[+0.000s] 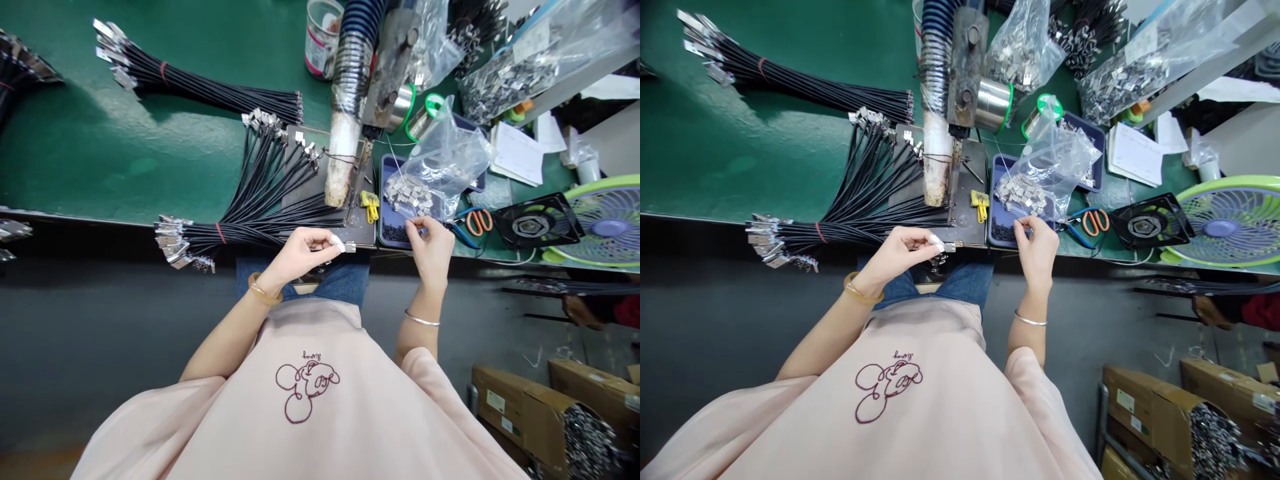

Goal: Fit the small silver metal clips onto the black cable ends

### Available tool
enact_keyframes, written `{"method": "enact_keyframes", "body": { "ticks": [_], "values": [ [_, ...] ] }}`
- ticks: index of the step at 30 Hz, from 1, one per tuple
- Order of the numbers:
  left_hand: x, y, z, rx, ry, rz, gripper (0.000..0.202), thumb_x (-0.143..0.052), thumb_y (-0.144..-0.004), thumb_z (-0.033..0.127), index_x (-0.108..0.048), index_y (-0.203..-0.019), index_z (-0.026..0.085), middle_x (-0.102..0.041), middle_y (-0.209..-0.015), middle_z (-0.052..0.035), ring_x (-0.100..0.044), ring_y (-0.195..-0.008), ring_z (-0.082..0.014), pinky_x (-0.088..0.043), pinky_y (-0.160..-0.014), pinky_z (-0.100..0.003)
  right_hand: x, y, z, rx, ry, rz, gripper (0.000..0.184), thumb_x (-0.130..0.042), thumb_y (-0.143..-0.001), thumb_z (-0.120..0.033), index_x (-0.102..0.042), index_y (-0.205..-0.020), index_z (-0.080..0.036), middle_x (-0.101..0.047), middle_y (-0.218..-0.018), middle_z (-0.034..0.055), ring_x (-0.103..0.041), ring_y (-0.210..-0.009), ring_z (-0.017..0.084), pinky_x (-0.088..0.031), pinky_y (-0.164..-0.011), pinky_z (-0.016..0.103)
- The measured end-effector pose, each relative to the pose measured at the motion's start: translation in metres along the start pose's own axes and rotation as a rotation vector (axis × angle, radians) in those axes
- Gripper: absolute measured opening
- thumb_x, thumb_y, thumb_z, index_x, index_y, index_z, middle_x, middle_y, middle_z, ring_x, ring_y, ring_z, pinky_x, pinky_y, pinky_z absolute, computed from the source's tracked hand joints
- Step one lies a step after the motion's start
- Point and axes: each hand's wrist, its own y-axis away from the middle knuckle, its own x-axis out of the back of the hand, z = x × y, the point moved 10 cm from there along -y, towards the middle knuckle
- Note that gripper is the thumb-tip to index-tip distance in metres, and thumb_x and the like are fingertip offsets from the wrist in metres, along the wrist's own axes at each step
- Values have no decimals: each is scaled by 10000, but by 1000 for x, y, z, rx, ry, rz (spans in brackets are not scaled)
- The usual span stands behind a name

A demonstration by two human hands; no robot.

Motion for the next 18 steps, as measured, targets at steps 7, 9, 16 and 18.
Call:
{"method": "enact_keyframes", "body": {
  "ticks": [7,9,16,18],
  "values": [
    [-2,-8,2,-36,-43,28,167,-710,-777,294,-716,-745,130,-648,-666,-19,-538,-571,-94,-444,-550,-208,-31,-23,24,-29,146,-277,54,-672,-780,-223,-702,-773,-179,-708,-722,18,-537,-583,130,-358,-629,280],
    [0,-9,1,-38,-57,68,159,-695,-772,285,-715,-755,128,-653,-668,-17,-540,-568,-92,-443,-554,-206,-29,-20,16,-22,103,-232,52,-659,-776,-222,-680,-754,-181,-689,-701,5,-502,-546,114,-355,-612,277],
    [8,-6,-2,-43,-141,255,117,-673,-744,246,-630,-700,148,-585,-616,14,-512,-539,-81,-404,-536,-198,-23,20,-28,-27,-578,-19,146,-676,-849,-350,-662,-865,-206,-691,-808,-7,-481,-525,78,-372,-489,224],
    [7,-5,1,-53,-172,283,115,-664,-741,236,-602,-685,157,-584,-626,15,-522,-555,-86,-415,-544,-197,-46,34,-44,-36,-676,-184,166,-719,-833,-360,-698,-895,-208,-706,-802,-19,-422,-462,56,-335,-441,216]
  ]
}}
